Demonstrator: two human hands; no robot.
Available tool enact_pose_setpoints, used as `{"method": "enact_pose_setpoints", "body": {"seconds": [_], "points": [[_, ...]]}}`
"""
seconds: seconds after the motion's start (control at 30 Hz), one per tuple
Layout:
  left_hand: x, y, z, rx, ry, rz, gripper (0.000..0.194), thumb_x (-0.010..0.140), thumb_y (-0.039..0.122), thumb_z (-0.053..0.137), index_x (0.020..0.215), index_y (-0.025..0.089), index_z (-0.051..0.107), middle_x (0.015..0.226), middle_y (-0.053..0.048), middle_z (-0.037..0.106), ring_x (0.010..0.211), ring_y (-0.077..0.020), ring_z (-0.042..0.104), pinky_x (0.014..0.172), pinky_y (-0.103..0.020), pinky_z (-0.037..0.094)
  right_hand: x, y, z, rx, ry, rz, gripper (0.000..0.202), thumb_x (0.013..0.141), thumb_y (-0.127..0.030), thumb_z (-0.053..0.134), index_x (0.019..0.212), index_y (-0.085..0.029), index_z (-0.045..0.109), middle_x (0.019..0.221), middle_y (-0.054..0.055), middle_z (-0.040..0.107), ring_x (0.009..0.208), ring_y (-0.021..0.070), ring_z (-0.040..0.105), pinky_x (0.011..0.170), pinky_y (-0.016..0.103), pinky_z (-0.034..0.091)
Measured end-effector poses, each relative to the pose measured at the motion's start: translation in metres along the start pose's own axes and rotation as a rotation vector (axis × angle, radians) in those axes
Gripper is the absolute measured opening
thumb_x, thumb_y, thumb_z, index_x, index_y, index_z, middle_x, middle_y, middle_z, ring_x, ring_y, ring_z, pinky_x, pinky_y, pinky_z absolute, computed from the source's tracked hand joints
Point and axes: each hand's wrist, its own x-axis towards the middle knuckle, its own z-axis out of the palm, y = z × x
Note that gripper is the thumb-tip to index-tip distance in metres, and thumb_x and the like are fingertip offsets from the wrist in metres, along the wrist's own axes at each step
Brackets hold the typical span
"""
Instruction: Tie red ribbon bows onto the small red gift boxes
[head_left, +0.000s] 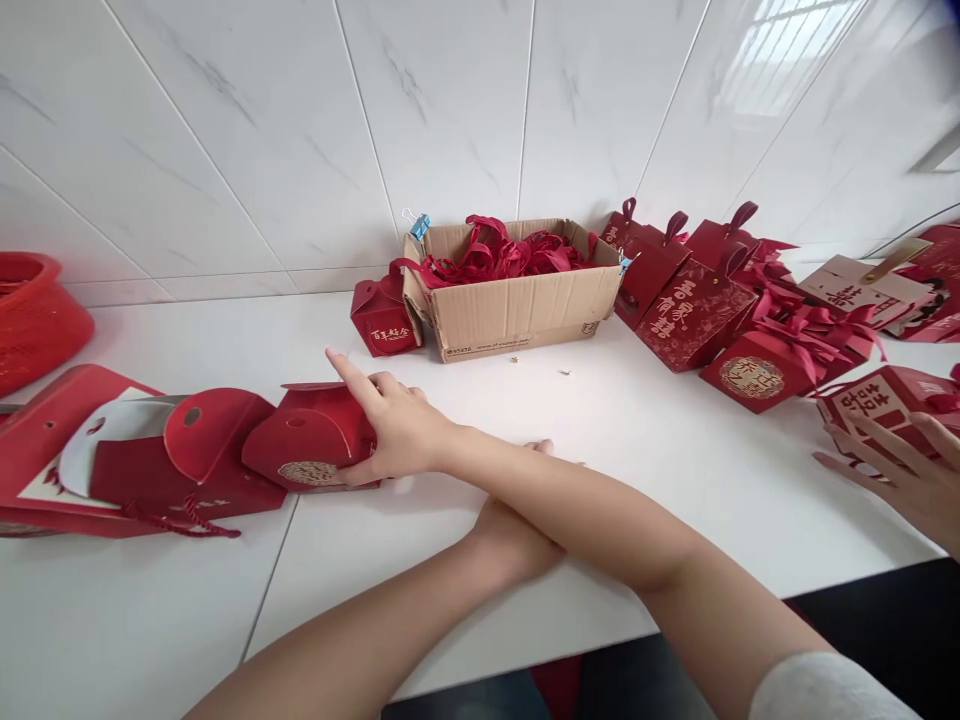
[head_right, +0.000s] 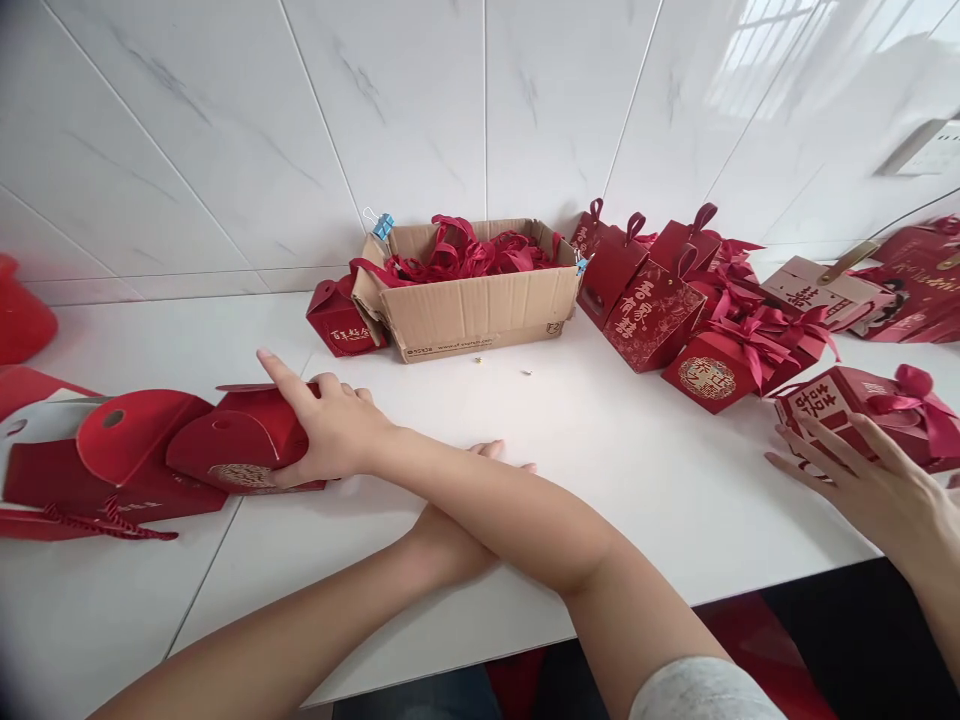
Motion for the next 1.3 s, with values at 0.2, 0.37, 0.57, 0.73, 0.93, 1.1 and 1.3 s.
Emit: {"method": "enact_pose_setpoints", "body": {"seconds": [0.2,0.37,0.57,0.73,0.93,1.1,1.3], "points": [[0.005,0.0,-0.001,0.115,-0.048,0.026,0.048,0.089,0.041,0.048,0.133,0.022,0.048,0.139,-0.015,0.043,0.13,-0.0403,0.034,0.106,-0.062,0.029,-0.056,0.038,-0.051,-0.028,0.197,0.116,0.118,0.066,-0.056,0.072,0.151,-0.028,-0.005,0.127,0.017,0.044,0.119,0.0326,0.044,0.098,0.052,0.038],[0.004,0.0,0.005,0.195,0.018,0.056,0.046,0.091,0.044,0.043,0.133,0.025,0.048,0.134,-0.016,0.04,0.126,-0.0374,0.034,0.102,-0.057,0.033,-0.123,0.078,-0.084,-0.087,0.367,0.344,0.119,0.064,-0.051,0.076,0.151,-0.027,-0.003,0.136,0.019,0.035,0.118,0.0337,0.046,0.094,0.052,0.042],[0.003,-0.001,0.007,0.204,-0.014,0.041,0.048,0.093,0.045,0.038,0.136,0.024,0.045,0.139,-0.017,0.037,0.127,-0.0382,0.034,0.102,-0.059,0.033,-0.137,0.101,-0.147,-0.485,0.759,0.306,0.056,0.089,-0.053,0.043,0.137,-0.023,0.041,0.129,0.015,0.048,0.124,0.0326,0.043,0.103,0.056,0.031],[0.003,-0.001,0.004,0.176,-0.084,0.01,0.05,0.094,0.044,0.035,0.138,0.023,0.044,0.142,-0.02,0.034,0.13,-0.0407,0.032,0.104,-0.062,0.029,-0.055,0.12,-0.214,-0.457,0.726,0.423,0.027,0.087,-0.037,0.053,0.094,-0.014,0.065,0.093,0.011,0.063,0.088,0.0245,0.061,0.084,0.043,0.047],[0.001,-0.003,0.005,0.138,-0.046,0.023,0.049,0.093,0.045,0.036,0.137,0.025,0.045,0.14,-0.018,0.036,0.128,-0.0381,0.035,0.102,-0.061,0.032,0.007,0.148,-0.23,-0.372,0.377,0.872,0.029,0.073,-0.04,0.072,0.073,-0.012,0.063,0.066,0.01,0.059,0.079,0.0295,0.061,0.075,0.047,0.048],[0.0,-0.003,0.004,0.131,-0.052,0.02,0.05,0.093,0.045,0.037,0.137,0.024,0.046,0.14,-0.018,0.036,0.128,-0.0383,0.035,0.103,-0.061,0.032,-0.001,0.161,-0.223,-0.342,0.519,0.833,0.009,0.069,-0.016,0.07,0.067,-0.013,0.062,0.074,0.014,0.063,0.088,0.0308,0.061,0.079,0.045,0.048],[0.0,-0.003,0.001,0.135,-0.092,-0.001,0.051,0.093,0.047,0.034,0.139,0.026,0.043,0.144,-0.017,0.034,0.132,-0.0398,0.032,0.104,-0.063,0.03,-0.019,0.133,-0.231,-0.242,0.785,0.644,0.025,0.085,-0.025,0.048,0.101,-0.012,0.062,0.097,0.013,0.067,0.089,0.0216,0.065,0.075,0.035,0.053]]}}
